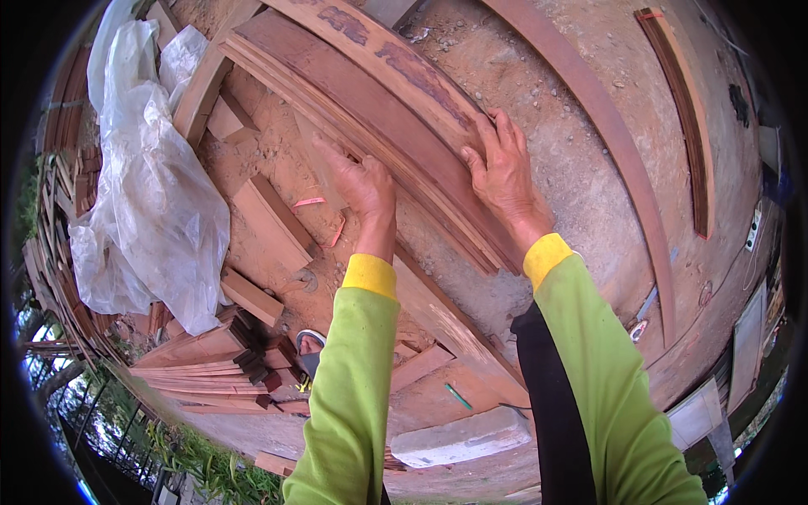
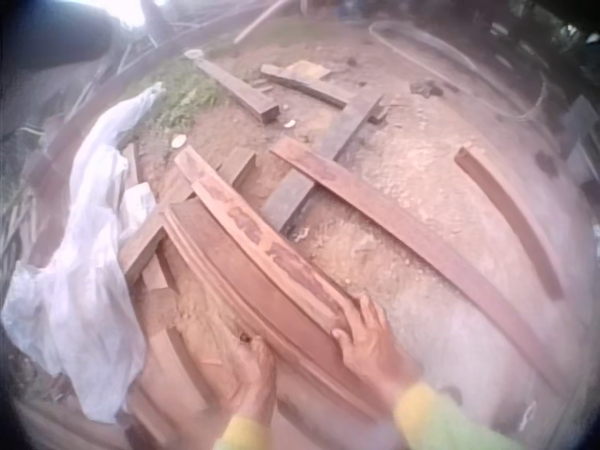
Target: The person selects a long wooden plank from a pile of lumber on the ground and positions it on a concrete block. They then use an angle grinder to cut the plank, creating sawdust as they work through the wood.
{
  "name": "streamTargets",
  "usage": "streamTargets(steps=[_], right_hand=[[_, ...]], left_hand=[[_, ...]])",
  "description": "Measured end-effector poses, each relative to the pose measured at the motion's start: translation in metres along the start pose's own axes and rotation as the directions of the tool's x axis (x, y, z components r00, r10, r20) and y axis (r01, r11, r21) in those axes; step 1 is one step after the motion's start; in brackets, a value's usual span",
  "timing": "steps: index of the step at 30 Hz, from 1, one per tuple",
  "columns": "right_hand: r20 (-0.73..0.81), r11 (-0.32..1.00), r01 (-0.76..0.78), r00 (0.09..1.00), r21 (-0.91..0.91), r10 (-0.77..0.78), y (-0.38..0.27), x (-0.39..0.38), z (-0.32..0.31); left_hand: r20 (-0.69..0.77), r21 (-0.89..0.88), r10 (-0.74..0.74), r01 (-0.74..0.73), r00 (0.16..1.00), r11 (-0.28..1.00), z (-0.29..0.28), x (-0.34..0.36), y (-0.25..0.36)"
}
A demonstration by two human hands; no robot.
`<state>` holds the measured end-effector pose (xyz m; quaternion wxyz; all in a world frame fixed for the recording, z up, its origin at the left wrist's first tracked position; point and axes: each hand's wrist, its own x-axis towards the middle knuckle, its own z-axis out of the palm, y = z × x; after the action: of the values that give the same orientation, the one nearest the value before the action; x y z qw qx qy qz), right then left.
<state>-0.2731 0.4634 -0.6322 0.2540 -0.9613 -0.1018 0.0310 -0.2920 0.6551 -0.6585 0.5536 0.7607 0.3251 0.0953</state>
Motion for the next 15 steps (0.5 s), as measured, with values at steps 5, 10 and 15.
streamTargets(steps=[5, 10, 15], right_hand=[[-0.039, 0.926, -0.376, 0.925, 0.046, 0.378, 0.036, -0.022, 0.003], [0.095, 0.956, -0.250, 0.967, 0.156, 0.237, 0.045, -0.031, -0.004], [0.163, 0.910, -0.297, 0.952, 0.289, 0.259, 0.071, -0.059, -0.047]], left_hand=[[0.169, 0.019, -0.473, 0.477, 0.865, 0.879, -0.013, -0.080, -0.010], [0.294, 0.060, -0.484, 0.489, 0.824, 0.870, 0.010, -0.108, 0.004], [0.520, 0.008, -0.322, 0.372, 0.791, 0.928, -0.018, -0.108, 0.000]])
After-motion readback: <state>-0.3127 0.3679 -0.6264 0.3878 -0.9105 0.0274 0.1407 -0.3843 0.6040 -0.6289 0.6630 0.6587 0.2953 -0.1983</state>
